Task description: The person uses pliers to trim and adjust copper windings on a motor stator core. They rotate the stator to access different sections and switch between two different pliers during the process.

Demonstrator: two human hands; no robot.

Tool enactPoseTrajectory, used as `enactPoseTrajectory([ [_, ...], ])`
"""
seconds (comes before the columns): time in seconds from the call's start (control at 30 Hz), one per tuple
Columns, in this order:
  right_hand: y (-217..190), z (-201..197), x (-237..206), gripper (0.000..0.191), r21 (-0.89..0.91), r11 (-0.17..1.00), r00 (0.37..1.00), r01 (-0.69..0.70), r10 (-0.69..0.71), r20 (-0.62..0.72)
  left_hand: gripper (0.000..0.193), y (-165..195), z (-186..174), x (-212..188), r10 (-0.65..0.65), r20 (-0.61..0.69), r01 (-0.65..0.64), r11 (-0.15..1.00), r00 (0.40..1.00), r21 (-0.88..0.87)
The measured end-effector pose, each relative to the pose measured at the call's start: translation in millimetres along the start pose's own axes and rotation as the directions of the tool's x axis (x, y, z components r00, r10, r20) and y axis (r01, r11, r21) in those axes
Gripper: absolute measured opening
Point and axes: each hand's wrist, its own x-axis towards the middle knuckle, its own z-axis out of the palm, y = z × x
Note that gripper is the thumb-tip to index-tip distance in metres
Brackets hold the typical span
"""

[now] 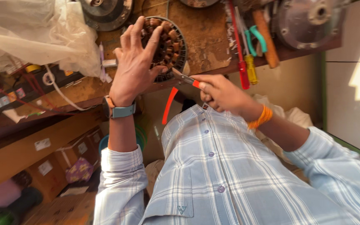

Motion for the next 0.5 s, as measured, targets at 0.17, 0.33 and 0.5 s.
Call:
enactPoseTrajectory([
  [0.17, 54.1, -16.9, 35.7, 0.044, -0.007, 0.972, 0.972, 0.235, -0.235, 0.026, 0.107, -3.2, 5.0, 6.3, 0.007, 0.061, -0.007, 1.0, 0.998, -0.008],
  [0.33, 95.6, -21.6, 94.3, 0.037, -0.168, 0.827, 0.837, 0.537, -0.547, -0.022, 0.11, -1.5, 10.6, 9.4, 0.006, 0.055, -0.009, 0.999, 0.998, 0.054],
  [0.5, 93.2, -24.3, 90.8, 0.038, -0.329, 0.748, 0.791, 0.577, -0.612, -0.006, 0.109, 1.0, 10.7, 8.6, 0.007, 0.036, -0.009, 0.998, 0.999, 0.058],
])
